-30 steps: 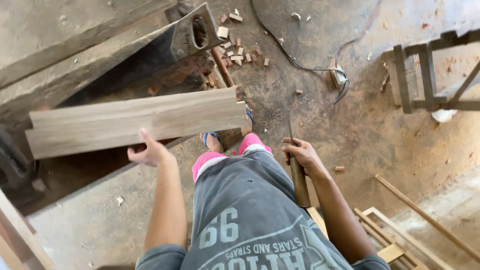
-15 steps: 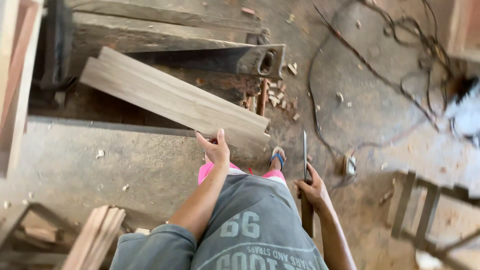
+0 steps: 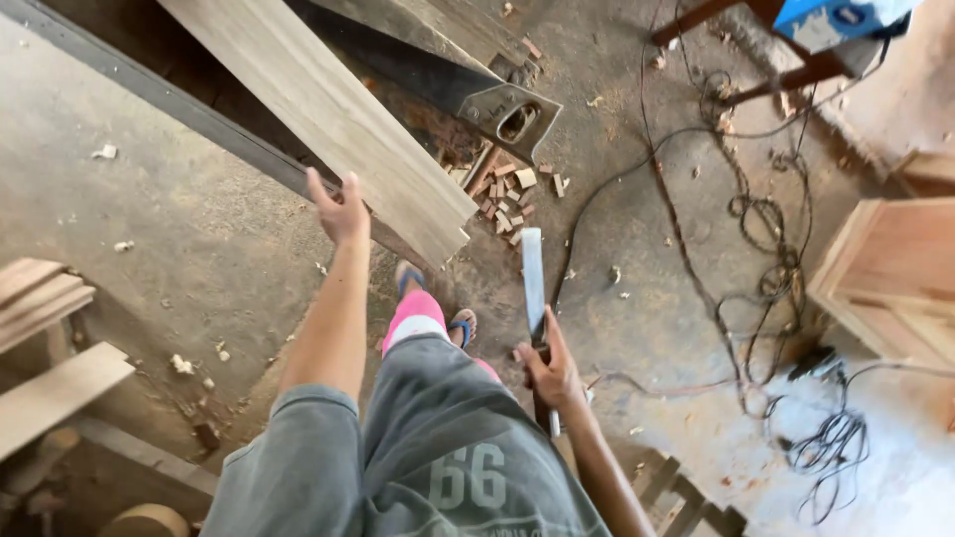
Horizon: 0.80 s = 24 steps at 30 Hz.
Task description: Using a chisel and mallet to shape joints in wooden planks in a workshop.
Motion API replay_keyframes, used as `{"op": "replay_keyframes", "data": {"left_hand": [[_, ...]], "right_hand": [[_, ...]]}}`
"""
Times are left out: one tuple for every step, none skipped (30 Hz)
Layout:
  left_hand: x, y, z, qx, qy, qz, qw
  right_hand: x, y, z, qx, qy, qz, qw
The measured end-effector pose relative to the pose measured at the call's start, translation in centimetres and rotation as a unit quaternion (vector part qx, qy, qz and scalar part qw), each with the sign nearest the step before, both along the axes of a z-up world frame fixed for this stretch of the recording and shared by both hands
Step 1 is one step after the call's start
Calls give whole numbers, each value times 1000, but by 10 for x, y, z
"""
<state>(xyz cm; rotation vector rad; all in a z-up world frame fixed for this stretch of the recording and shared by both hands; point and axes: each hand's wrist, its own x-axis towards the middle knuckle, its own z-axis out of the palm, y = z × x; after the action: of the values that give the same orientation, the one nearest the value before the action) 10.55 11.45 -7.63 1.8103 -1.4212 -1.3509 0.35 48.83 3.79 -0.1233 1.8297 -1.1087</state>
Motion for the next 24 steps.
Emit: {"op": "replay_keyframes", "data": {"left_hand": [[-3,-3,4,1,1,10,1000],[-7,-8,7,40,28,64,997],[-7,-14,7,80,52,116,989],[-18,-25,-16,82,49,123,988],[-24,-27,-44,78,50,141,986],[-31,-28,-74,74,52,160,983],[-38,-24,-74,86,43,164,982],[-46,-19,-73,59,20,172,983],[-52,-20,-70,27,-6,180,983],[-52,-16,-49,36,-15,183,982],[-56,-20,-28,61,-38,183,980],[-61,-24,-6,85,-61,182,978],[-61,-24,-18,89,-67,183,977],[-60,-22,-29,66,-80,182,978],[-58,-19,-41,44,-92,181,978],[-58,-17,-51,47,-98,183,977],[-57,-16,-60,-1,-103,175,979],[-56,-15,-68,-48,-108,166,979],[-55,-16,-69,-49,-117,167,978],[-55,-16,-69,-55,-116,163,978],[-56,-17,-67,-63,-113,156,979],[-55,-17,-68,-64,-119,154,979],[-55,-17,-68,-59,-108,157,980],[-56,-17,-68,-54,-96,160,981]], "right_hand": [[-1,6,-2,1,1,10,1000],[-3,11,-6,59,63,49,995],[0,16,-11,118,121,85,982],[-5,13,-14,119,118,92,981],[-5,18,-15,125,162,123,971],[-6,22,-17,130,205,155,958],[-11,18,-10,142,197,161,957],[-17,14,-4,143,190,171,956],[-21,6,2,141,182,180,956],[-26,4,3,149,173,186,956],[-32,-4,1,151,183,213,948],[-37,-11,-2,153,194,240,939],[-42,-13,-7,155,188,242,939],[-46,-14,-14,117,209,256,937],[-49,-13,-21,77,230,271,932],[-53,-15,-25,80,224,274,932],[-56,-18,-30,71,232,293,925],[-59,-21,-35,63,241,312,917],[-62,-23,-40,61,233,314,919],[-64,-24,-44,41,236,314,919],[-65,-25,-48,21,242,310,919],[-65,-23,-52,19,236,308,921],[-65,-21,-55,31,247,316,916],[-65,-20,-57,42,257,324,910]]}}
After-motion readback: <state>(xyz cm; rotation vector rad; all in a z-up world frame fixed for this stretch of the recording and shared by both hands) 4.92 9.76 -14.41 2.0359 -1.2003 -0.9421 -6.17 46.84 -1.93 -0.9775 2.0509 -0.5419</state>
